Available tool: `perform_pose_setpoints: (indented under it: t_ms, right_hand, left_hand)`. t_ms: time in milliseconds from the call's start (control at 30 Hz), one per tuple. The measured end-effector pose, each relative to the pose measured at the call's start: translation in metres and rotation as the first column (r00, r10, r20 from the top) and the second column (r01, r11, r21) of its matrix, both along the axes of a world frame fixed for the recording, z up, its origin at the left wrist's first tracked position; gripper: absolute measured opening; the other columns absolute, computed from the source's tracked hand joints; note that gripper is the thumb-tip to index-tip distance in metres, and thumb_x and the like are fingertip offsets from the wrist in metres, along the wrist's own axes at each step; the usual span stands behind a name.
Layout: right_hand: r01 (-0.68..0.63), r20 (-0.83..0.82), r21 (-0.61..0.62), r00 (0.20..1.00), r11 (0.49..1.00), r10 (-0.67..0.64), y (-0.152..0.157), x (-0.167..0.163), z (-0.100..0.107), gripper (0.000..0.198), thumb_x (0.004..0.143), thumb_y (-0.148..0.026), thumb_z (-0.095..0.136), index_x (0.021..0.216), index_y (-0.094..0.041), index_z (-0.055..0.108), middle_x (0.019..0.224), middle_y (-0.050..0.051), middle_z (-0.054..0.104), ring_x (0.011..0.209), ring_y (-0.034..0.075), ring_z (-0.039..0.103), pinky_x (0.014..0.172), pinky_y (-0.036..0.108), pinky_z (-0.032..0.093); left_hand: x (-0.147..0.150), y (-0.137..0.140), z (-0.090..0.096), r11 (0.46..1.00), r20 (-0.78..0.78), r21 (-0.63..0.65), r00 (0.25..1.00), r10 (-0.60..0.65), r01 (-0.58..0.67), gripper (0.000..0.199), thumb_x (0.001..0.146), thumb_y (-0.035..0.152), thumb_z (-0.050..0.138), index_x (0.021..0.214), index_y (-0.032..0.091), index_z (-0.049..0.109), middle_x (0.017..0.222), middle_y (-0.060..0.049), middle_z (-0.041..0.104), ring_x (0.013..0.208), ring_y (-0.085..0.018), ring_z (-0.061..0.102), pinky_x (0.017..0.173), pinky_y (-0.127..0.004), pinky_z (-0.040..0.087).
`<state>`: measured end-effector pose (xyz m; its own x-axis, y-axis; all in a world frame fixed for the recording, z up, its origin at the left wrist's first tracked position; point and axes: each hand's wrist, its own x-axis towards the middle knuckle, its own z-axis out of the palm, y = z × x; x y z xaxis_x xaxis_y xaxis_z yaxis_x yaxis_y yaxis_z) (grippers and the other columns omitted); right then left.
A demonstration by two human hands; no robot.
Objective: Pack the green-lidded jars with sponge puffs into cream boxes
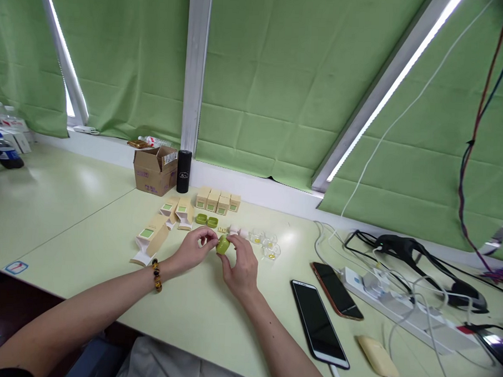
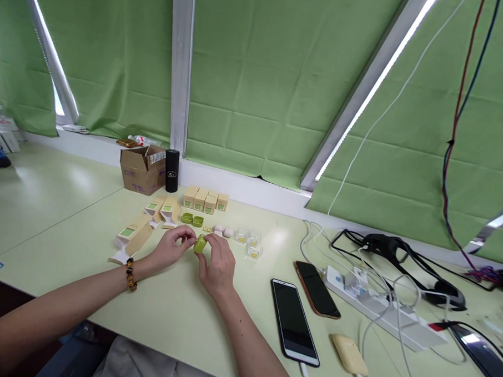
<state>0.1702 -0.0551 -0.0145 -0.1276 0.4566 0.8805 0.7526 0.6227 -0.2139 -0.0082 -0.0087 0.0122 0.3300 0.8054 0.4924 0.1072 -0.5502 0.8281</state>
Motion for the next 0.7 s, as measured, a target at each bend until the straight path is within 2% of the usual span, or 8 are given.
perform_pose_setpoints:
  t_ms: [133, 700]
  right_hand:
    - [0.005, 0.011, -0.002, 1.000, 1.000, -0.005, 0.0002, -0.0001, 0.0001, 0.043, 0.093, -0.019, 0.061, 0.135, -0.020, 0.051, 0.121, 0.015, 0.067, 0.112, 0.030, 0.065, 0.090, 0.050, 0.059]
    - [0.010, 0.024, 0.018, 1.000, 1.000, -0.011, 0.0000, -0.0002, 0.0031, 0.043, 0.094, -0.019, 0.061, 0.136, -0.020, 0.052, 0.122, 0.015, 0.069, 0.111, 0.030, 0.066, 0.090, 0.050, 0.059]
  left_hand:
    - [0.0001, -0.0009, 0.0009, 1.000, -0.027, 0.025, 1.000, 0.007, -0.006, 0.020, 0.093, 0.035, 0.063, 0.083, 0.018, 0.066, 0.085, -0.003, 0.065, 0.081, -0.017, 0.057, 0.075, -0.029, 0.045]
    - [-0.0017, -0.0017, 0.0070, 0.997, 0.005, -0.077, 1.000, -0.017, 0.017, 0.027, 0.091, 0.042, 0.064, 0.082, 0.016, 0.065, 0.081, -0.004, 0.067, 0.079, -0.018, 0.059, 0.073, -0.029, 0.045]
